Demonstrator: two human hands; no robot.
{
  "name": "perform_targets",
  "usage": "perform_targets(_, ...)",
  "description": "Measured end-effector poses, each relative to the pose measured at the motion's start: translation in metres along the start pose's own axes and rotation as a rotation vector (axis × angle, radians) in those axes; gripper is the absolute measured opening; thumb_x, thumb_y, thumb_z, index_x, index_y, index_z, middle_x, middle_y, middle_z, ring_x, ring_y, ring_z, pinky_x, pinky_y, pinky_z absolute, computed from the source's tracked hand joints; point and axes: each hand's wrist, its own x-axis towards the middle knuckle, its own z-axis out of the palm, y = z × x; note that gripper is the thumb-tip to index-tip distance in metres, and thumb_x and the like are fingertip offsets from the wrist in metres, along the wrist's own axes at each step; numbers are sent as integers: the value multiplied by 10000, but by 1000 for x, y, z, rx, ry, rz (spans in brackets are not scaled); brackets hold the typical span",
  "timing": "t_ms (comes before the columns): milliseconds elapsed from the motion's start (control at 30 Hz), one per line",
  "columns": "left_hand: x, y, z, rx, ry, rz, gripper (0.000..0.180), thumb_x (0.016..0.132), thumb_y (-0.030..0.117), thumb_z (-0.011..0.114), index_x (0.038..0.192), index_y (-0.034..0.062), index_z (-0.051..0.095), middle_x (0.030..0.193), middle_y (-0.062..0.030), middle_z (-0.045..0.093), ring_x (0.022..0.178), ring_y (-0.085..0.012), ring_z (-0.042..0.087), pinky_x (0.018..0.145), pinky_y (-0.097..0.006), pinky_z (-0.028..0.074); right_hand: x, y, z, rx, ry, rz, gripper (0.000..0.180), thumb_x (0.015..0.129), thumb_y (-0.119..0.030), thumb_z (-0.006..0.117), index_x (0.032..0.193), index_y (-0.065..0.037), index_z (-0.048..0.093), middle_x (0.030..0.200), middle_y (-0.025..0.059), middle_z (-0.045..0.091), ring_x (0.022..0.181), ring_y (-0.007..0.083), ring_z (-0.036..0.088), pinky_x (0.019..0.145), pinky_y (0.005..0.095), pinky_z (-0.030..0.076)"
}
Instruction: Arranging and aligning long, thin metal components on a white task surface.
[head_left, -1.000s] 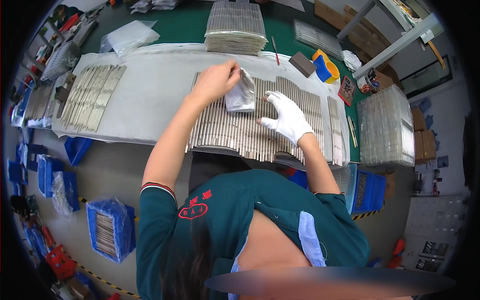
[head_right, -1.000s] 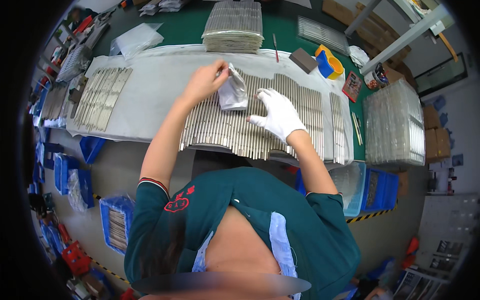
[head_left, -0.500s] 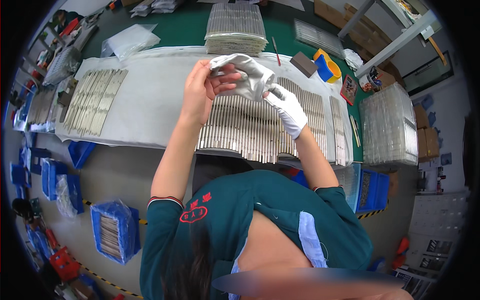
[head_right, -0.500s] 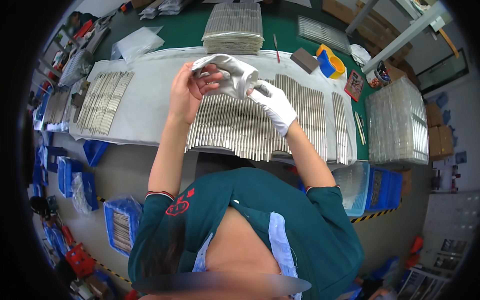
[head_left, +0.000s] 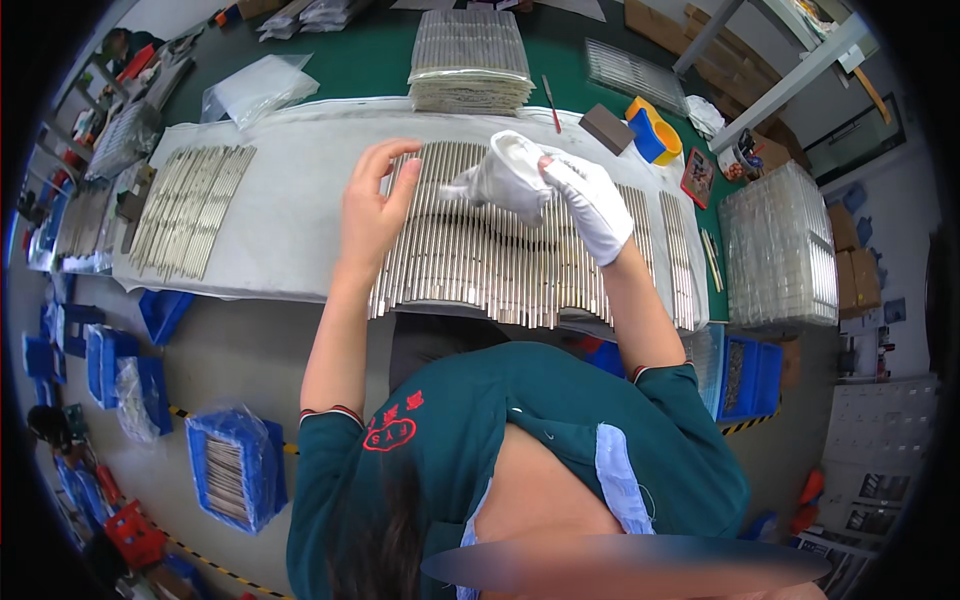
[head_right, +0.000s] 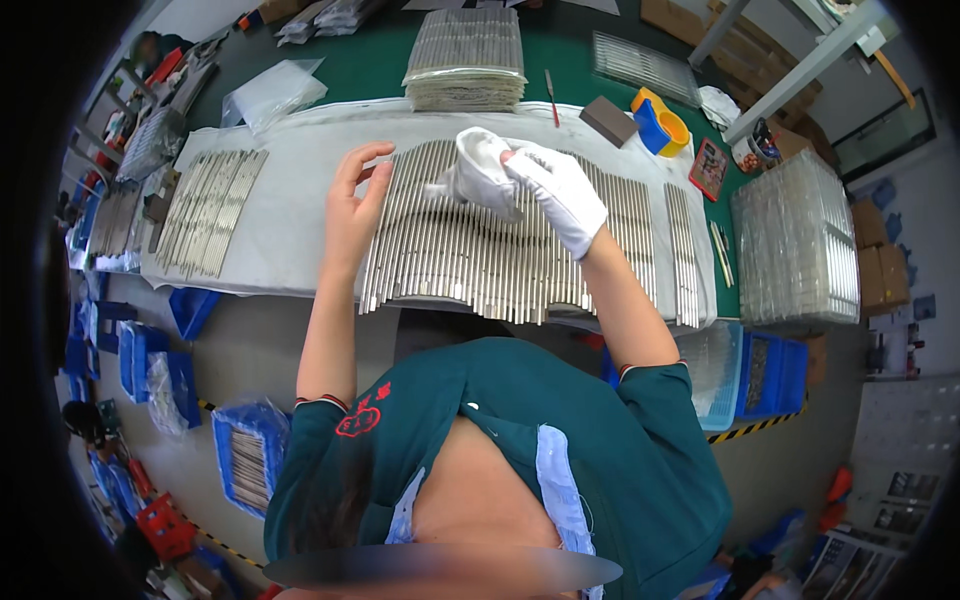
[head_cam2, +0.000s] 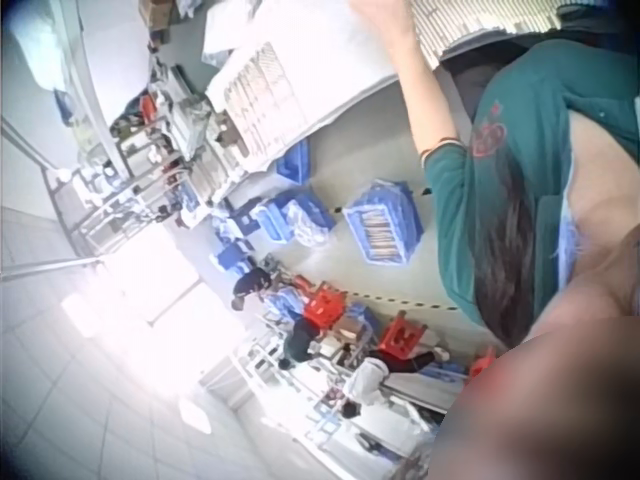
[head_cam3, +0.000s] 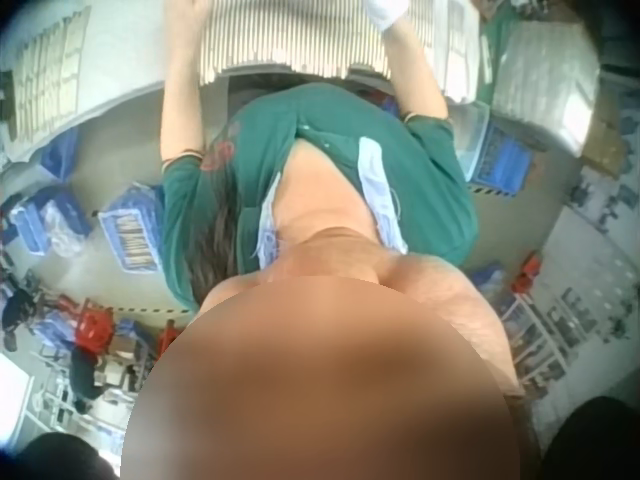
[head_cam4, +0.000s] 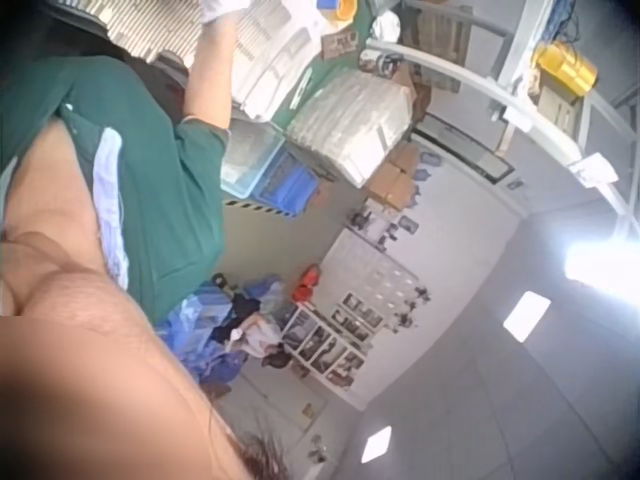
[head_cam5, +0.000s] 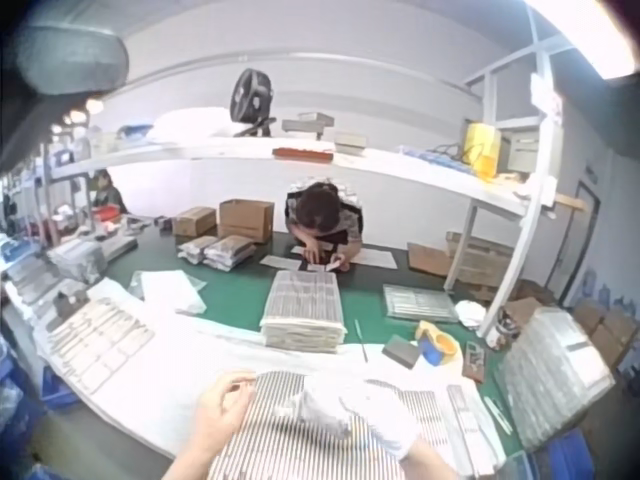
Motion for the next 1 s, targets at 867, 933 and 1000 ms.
perform_targets(867,14,48,18,452,-864,70,248,857,176,615,1072,54,602,966,-178,659,888,-369,626,781,-442,504,5,-40,36,-698,-107,-781,251,816,-242,560,796,-23,682,1147,126,626,967,305,613,885,401,482)
perform_targets(933,-25,12,21,167,-547,92,388,769,153,673,1140,65,602,1194,-175,605,1102,-343,585,918,-395,486,-5,-46,63,-791,-47,-1008,218,768,-199,554,747,-14,667,1146,130,628,1008,328,597,915,408,467)
perform_targets(1000,-32,-6,20,229,-591,280,473,770,166,679,1217,59,564,1244,-181,571,1156,-325,552,954,-371,458,-11,-49,67,-843,-158,-962,221,771,-236,583,786,-33,669,1178,116,611,1069,307,573,960,410,434)
